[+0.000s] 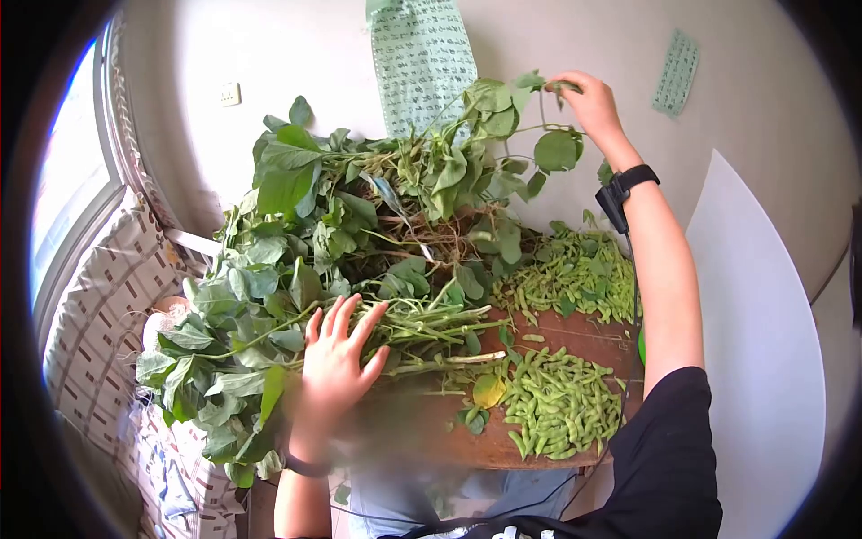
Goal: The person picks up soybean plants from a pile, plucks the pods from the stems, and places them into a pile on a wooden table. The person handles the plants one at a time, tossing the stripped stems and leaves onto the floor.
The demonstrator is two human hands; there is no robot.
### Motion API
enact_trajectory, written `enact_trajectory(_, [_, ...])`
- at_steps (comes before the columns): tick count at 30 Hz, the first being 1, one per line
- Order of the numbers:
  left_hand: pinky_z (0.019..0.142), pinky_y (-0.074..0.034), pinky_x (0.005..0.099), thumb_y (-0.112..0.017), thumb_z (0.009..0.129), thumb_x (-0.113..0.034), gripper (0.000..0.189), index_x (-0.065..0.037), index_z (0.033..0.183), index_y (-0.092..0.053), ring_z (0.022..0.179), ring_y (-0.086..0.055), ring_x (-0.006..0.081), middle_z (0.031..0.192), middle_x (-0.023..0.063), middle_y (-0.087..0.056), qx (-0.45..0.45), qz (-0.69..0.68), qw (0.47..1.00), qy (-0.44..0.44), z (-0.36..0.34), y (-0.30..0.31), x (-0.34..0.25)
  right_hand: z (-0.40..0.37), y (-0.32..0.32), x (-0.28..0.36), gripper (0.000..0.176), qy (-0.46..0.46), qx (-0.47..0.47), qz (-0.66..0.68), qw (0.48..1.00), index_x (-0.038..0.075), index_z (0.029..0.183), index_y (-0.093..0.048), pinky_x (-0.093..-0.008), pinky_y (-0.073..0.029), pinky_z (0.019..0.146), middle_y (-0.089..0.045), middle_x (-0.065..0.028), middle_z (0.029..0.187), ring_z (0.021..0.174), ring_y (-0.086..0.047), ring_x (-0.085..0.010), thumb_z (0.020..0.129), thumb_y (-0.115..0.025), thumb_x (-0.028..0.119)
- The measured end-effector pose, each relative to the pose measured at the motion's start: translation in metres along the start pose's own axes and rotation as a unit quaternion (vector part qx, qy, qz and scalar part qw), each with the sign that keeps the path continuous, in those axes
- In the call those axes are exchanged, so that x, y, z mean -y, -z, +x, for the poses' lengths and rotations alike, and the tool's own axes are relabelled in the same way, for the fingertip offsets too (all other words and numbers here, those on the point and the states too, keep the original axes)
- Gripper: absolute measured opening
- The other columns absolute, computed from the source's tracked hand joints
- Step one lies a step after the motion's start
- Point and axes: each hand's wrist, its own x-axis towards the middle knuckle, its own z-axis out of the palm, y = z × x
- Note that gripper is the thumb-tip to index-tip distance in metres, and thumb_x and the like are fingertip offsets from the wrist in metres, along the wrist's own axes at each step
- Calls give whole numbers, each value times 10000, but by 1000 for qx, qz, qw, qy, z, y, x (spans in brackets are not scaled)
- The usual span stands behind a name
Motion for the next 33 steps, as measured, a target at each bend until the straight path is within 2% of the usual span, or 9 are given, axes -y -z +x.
enact_trajectory(4, [1127,-221,486,-583,867,-350,568,-214,1404,-459,1335,-389,318,1414,154,-433,-1,6,1000,0,-1,-1,1,7,12,-11,194,-9,2,-51,999,66,975,-725,-294,-507,772,-722,-114,909,829,-681,-195,826,-604,96])
enact_trajectory(5, [1127,-221,486,-583,867,-350,568,-214,1404,-459,1335,-389,318,1414,154,-433,-4,5,1000,1,0,0,2,14,19,-28,194,-30,-93,-67,993,75,977,-728,-297,-500,781,-715,-122,897,858,-679,-211,824,-614,112])
enact_trajectory(12, [1131,-224,495,-611,851,-316,571,-217,1396,-473,1324,-398,339,1401,155,-450,-12,-10,1000,7,0,-1,-1,18,100,-48,182,-39,-33,-110,993,82,976,-726,-311,-492,771,-704,-125,870,860,-671,-239,845,-634,171])
enact_trajectory(14, [1131,-224,493,-610,852,-313,567,-218,1395,-474,1324,-398,336,1398,155,-453,-13,-13,1000,6,0,0,-2,14,120,-37,197,-150,-119,-199,961,88,976,-730,-311,-490,782,-710,-120,878,862,-673,-232,858,-639,216])
enact_trajectory(16, [1132,-223,490,-613,851,-302,564,-219,1392,-475,1324,-399,333,1400,154,-449,-15,-9,1000,4,-1,-1,-2,13,142,-54,222,-131,-90,-185,970,97,1005,-733,-316,-490,799,-715,-120,896,873,-672,-235,862,-626,229])
enact_trajectory(19, [1132,-217,502,-610,856,-291,562,-227,1397,-471,1326,-398,331,1405,153,-445,-15,-11,1000,-1,-1,-2,-3,18,180,-75,277,-149,-226,-103,957,101,1093,-718,-329,-492,820,-717,-127,979,916,-671,-235,867,-600,209])
enact_trajectory(22, [1145,-174,540,-597,875,-285,552,-256,1409,-461,1354,-362,320,1431,150,-417,-24,46,999,-8,-2,-4,-5,14,224,-59,284,-167,-299,-74,937,-9,1121,-679,-270,-493,740,-699,-70,970,865,-637,-133,917,-574,159])
enact_trajectory(28, [1153,-101,603,-612,882,-342,535,-256,1394,-483,1424,-249,308,1516,145,-307,-57,142,988,-8,-2,-3,-16,6,316,9,319,-116,-295,1,949,-77,1186,-606,-292,-505,836,-658,-135,1101,952,-630,-178,922,-564,98])
enact_trajectory(33, [1146,-198,538,-608,902,-172,556,-151,1422,-415,1369,-329,318,1461,152,-366,-124,59,989,-53,0,20,-72,-26,371,123,198,-14,-256,100,961,-52,1044,-648,-306,-522,715,-677,-120,902,809,-648,-192,927,-569,87])
